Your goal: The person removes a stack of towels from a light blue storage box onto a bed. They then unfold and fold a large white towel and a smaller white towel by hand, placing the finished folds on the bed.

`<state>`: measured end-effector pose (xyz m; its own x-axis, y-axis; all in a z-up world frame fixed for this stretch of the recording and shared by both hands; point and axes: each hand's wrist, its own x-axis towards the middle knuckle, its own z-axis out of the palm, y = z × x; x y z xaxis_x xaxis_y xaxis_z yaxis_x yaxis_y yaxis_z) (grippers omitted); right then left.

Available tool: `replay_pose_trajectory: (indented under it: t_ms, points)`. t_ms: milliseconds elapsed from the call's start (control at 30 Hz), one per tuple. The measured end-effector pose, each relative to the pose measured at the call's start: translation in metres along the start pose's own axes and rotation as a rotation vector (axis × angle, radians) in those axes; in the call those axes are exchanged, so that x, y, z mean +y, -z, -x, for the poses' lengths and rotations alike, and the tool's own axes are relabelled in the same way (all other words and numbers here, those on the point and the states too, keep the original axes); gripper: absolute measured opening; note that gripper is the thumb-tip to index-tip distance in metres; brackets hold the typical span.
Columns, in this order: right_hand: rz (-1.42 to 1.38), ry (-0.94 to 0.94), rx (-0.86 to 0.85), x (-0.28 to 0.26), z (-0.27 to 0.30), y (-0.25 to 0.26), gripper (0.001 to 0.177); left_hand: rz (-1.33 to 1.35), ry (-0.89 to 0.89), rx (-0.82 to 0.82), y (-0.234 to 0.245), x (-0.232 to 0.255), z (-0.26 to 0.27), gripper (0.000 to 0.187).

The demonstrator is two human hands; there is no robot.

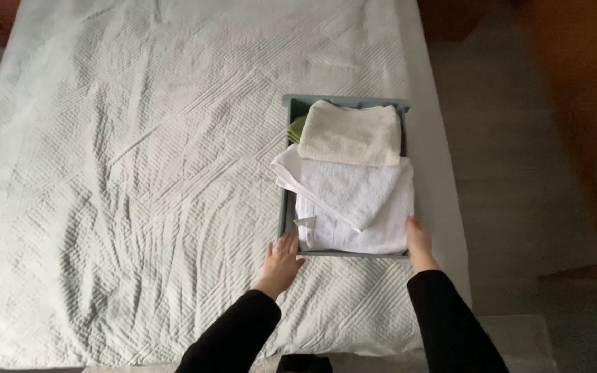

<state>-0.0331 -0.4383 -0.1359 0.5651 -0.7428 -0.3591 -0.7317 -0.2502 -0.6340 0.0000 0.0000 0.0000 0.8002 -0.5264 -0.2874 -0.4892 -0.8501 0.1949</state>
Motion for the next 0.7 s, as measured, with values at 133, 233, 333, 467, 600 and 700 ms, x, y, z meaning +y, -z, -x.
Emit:
replay_pose_trajectory:
  t_ms: [133, 233, 333, 467, 600, 700]
  points:
    - [-0.094, 0.213, 0.1, -0.039, 0.024, 0.008, 0.041, -0.017, -0.024, 0.008, -0.009, -0.007, 0.0, 0.082]
    - [-0.133, 0.121, 0.048, -0.044, 0.013, 0.008, 0.05, -0.138, -0.014, 0.057, -0.003, -0.003, 0.0, 0.089]
    - [-0.297, 0.044, 0.021, -0.039, -0.017, -0.003, 0.051, -0.098, 0.063, 0.026, -0.002, -0.006, 0.008, 0.099]
    - [-0.207, 0.023, 0.077, -0.071, 0.016, 0.008, 0.047, 0.111, 0.118, -0.159, 0.012, -0.019, 0.029, 0.098]
    - [-0.111, 0.028, 0.116, -0.123, 0.07, 0.022, 0.048, 0.348, 0.133, -0.216, 0.0, -0.058, 0.023, 0.086]
    - [-0.18, 0.1, 0.16, -0.123, 0.063, 0.007, 0.045, 0.316, 0.12, -0.303, 0.032, -0.088, 0.023, 0.083]
